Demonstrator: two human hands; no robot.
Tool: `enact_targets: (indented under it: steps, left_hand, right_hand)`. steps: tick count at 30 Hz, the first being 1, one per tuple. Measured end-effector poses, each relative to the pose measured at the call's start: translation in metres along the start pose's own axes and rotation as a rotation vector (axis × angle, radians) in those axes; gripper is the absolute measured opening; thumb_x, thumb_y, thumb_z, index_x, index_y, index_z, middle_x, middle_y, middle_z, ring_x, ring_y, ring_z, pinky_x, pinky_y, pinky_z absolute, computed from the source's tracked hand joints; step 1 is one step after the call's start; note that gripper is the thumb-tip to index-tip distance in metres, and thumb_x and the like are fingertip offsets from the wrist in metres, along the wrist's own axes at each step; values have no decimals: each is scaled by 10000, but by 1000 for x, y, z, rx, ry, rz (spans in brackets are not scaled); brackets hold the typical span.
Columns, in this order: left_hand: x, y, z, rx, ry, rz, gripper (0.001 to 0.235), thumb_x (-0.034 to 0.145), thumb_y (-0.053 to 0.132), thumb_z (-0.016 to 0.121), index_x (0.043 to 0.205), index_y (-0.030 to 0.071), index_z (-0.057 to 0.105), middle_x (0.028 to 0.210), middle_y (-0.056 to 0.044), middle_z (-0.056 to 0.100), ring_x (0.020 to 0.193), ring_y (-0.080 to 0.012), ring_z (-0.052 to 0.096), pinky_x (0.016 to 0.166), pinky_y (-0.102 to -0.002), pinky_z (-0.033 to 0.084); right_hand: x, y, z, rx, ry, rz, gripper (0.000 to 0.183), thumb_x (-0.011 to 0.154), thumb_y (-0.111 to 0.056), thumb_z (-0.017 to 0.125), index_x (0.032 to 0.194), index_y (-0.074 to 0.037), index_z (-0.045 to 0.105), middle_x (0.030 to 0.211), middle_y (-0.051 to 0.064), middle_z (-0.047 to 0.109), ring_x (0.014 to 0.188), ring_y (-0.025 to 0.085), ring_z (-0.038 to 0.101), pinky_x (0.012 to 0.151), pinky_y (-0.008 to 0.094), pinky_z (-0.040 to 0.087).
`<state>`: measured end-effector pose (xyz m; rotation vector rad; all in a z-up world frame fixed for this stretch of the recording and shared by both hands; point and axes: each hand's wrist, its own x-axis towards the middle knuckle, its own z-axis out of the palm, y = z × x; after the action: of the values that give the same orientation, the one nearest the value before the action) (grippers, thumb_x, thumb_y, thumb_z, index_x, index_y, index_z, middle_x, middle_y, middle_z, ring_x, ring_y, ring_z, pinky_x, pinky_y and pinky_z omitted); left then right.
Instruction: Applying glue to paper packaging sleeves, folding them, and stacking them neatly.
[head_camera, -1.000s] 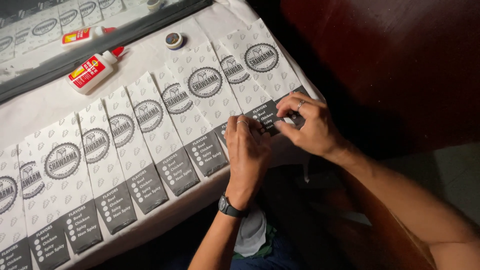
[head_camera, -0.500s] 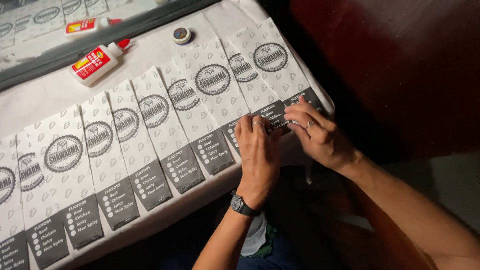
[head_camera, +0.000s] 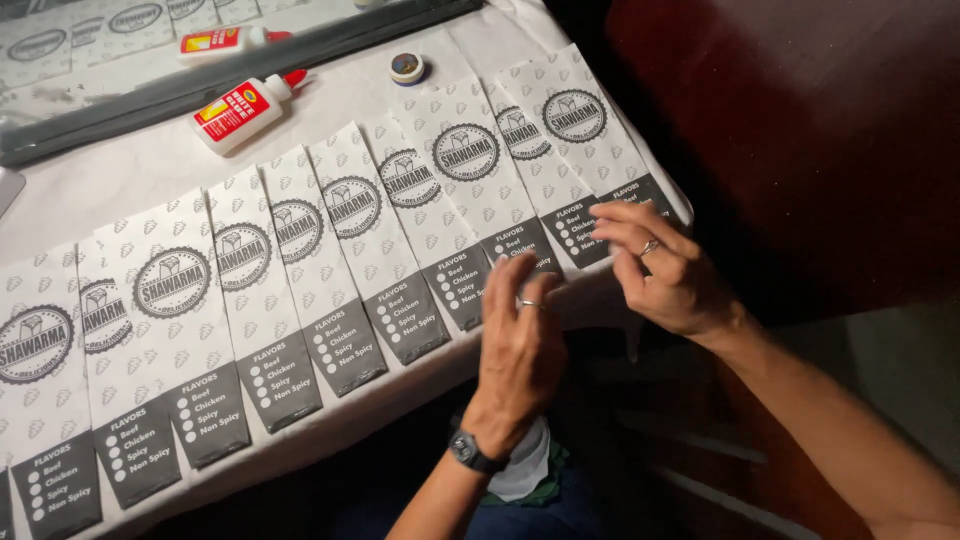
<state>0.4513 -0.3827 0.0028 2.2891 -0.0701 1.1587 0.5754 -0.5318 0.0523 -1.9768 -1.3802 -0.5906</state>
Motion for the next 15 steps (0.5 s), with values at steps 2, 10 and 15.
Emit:
enact_targets:
  steps: [2,10,15]
  left_hand:
    - [-2,-8,-12,-15,-10,-22,216,927,24,603,1137,-24,620,1218,-249,597,1227,-434,600,1137,-546,440]
    - [-7,-22,-22,-60,-75,-74,190,946,48,622,1111,-45,610,1152,-226,625,1248,-424,608,1164,-560,410]
    - [-3,-21,-27,-39,-82,-20,83,939,44,680,988,-22,669,1028,-185,677,1201,-371,636,1162,-560,399]
  right_hand:
    - [6,-23,-4,70,-32,8,237,924,87,645,1124,-11,726,1216,146,711,1150,338,699,1041,459,553]
    - [-1,-24,25,272,-85,38,142,930,-29,719,1066,-3,750,1188,150,744,1173,367,691,964,426,580]
    - [-8,-18,27,267,-84,55,95,917,-32,738,1002,1,763,1169,149,755,1167,370,698,936,426,594]
